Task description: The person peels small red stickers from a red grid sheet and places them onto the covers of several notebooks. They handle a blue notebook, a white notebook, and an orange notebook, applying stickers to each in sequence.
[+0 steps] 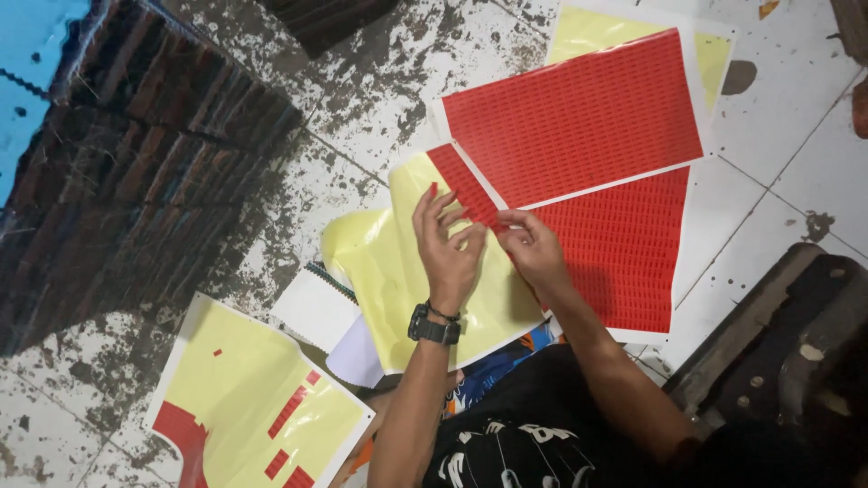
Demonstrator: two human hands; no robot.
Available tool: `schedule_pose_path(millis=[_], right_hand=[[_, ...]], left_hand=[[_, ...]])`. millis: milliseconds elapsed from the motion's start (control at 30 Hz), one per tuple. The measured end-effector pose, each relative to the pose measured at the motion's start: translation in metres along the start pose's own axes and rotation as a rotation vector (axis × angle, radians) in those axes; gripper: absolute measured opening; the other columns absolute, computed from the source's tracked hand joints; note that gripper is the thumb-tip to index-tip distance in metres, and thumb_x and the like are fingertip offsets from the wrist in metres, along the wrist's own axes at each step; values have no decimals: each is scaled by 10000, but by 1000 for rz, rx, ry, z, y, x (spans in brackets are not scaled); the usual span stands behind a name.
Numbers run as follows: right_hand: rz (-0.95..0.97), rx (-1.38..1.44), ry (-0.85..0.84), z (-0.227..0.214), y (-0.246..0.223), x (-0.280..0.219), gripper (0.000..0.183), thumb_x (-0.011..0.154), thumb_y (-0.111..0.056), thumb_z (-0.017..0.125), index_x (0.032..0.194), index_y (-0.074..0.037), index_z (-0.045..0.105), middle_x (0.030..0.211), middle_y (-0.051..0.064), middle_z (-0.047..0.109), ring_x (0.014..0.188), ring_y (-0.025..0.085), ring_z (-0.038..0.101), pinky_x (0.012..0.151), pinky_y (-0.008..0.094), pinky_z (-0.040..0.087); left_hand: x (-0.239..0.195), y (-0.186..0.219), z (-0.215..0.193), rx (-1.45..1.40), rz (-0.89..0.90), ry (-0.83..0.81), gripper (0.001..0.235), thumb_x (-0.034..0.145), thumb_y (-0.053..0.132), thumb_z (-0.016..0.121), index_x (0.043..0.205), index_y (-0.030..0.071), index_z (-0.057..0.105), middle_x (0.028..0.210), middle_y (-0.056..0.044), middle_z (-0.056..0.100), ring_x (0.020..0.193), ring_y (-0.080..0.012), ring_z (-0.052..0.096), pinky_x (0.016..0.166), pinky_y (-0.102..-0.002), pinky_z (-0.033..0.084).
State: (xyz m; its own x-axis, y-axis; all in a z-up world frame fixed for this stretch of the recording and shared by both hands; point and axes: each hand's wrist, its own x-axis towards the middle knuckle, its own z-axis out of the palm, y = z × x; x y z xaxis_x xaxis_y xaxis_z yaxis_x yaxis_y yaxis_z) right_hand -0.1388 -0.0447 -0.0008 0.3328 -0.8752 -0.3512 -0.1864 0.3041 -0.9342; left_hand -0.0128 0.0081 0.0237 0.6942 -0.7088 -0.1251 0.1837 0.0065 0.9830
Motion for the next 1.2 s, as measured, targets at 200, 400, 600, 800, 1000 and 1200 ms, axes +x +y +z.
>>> schedule_pose_path(millis=[200,400,600,800,1000,1200], right_hand=[[-253,-645,43,5,29,31,380,739,-243,898,1070,-95,785,874,79,690,746,218,721,645,346,583],[-459,-692,176,9,44,24,243,790,-288,896,975,-154,812,690,1,680,626,162,686,567,275,544],[-543,-615,287,23,24,9,132,796,-168,898,846,-217,787,762,-46,711,657,129,678,574,264,558],[-217,188,-180,17,4,-11,131,840,-41,813,925,-25,715,1096,119,620,980,178,631,857,279,544],[-113,10,-24,20,-13,-17,693,667,-135,984,1242,-64,604,993,32,532,802,85,541,756,179,518],[-449,-567,225,-37,-12,60,297,994,-234,751,1184,-11,701,898,211,621,845,392,669,675,433,553]], left_hand=[[24,3,-10,760,456,-30,762,703,35,779,1418,193,569,1561,-134,294,1305,-388,451,1046,-521,492],[23,-17,-22,1015,421,-89,869,690,214,866,1478,299,510,1613,-104,268,1425,-408,295,1116,-645,278],[21,-18,-25,983,491,-56,860,677,223,899,1457,253,538,1603,-139,282,1460,-407,275,1169,-613,256],[14,-1,-11,180,282,179,479,957,214,562,1410,95,462,1538,-161,277,1396,-303,417,1169,-451,412],[15,-4,-6,213,269,154,593,973,254,569,1496,85,346,1530,-165,252,1391,-349,363,1169,-483,350],[12,-7,-18,1013,294,-121,958,729,285,848,1536,197,340,1580,-181,232,1451,-517,177,1150,-731,157]])
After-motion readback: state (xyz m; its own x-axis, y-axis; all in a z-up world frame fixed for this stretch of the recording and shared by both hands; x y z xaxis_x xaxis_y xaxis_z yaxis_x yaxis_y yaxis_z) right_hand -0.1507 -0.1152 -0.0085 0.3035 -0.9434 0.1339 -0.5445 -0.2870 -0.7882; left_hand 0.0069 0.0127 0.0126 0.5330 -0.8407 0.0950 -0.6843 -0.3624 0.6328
